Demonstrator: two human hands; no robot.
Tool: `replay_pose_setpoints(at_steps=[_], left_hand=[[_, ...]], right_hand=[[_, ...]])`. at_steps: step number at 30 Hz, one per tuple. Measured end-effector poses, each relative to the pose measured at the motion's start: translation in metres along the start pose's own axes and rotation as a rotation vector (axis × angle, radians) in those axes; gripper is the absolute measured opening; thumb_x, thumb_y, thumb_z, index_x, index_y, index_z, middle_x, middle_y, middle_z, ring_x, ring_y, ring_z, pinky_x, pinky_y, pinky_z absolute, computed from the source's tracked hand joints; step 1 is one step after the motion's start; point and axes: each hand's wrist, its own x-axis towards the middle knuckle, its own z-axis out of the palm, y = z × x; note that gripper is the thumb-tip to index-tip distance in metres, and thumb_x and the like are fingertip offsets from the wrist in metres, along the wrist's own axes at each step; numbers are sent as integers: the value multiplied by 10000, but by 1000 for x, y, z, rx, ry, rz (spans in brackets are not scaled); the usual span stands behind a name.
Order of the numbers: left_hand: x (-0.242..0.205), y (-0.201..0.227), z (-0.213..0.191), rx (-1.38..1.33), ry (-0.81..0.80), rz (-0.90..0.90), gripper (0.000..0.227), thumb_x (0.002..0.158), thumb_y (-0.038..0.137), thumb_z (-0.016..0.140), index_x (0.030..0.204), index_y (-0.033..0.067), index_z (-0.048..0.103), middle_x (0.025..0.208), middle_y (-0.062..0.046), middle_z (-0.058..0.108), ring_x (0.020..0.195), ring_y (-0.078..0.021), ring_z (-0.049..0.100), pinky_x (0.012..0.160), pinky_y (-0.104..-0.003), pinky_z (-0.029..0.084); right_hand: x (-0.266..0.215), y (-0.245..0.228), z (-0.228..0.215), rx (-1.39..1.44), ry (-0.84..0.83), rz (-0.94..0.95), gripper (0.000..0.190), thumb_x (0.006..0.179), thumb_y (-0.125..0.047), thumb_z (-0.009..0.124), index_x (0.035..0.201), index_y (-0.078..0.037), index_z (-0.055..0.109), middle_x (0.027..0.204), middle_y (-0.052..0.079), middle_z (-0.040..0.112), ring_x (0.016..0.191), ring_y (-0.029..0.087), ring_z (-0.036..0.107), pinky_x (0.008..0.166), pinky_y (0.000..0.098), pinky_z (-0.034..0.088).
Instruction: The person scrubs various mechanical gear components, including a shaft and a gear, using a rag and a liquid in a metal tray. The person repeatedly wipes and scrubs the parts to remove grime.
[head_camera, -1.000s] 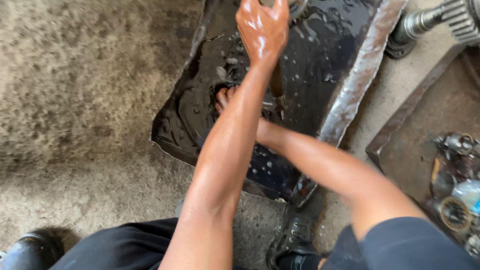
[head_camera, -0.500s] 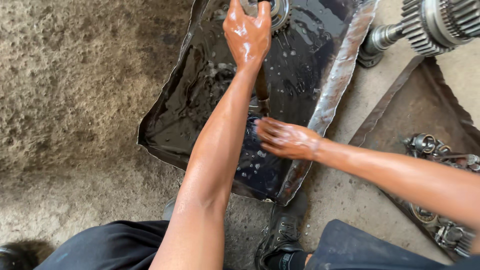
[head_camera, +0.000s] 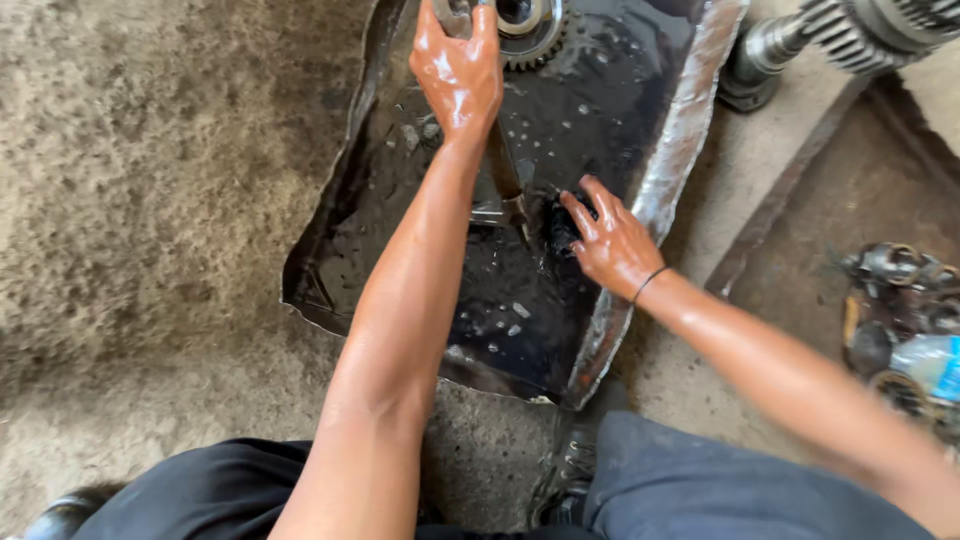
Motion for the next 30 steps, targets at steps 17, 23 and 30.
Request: replay_pose_setpoints(at_steps=[17, 23, 30], left_hand=[[-1, -27, -2, 21, -117, -64, 531, 937, 397, 724, 880, -94, 529, 572, -117, 553, 575, -185, 479, 605, -439, 508], [0, -17, -2, 45, -54, -47, 517, 903, 418, 704, 1072, -60, 604, 730, -179, 709, 635, -235, 665, 676, -425, 555], [-6, 5, -8, 3, -78, -35, 464, 943, 378, 692, 1081, -56, 602, 779, -185, 709, 684, -289, 636, 739, -429, 556]], right_hand=[[-28, -58, 36, 1063, 356, 338, 261, 1069, -185, 634, 1221, 23, 597, 1118, 144, 679, 1028, 276, 617, 953, 385, 512], [-2, -99, 47, 687, 534, 322, 554, 935, -82, 620, 1406, 128, 419, 1199, 327, 567, 1080, 466, 603, 921, 522, 521], [33, -51, 91, 1028, 21, 569, 384, 819, -263, 857, 1054, 6, 714, 977, 154, 738, 964, 326, 723, 870, 439, 555]])
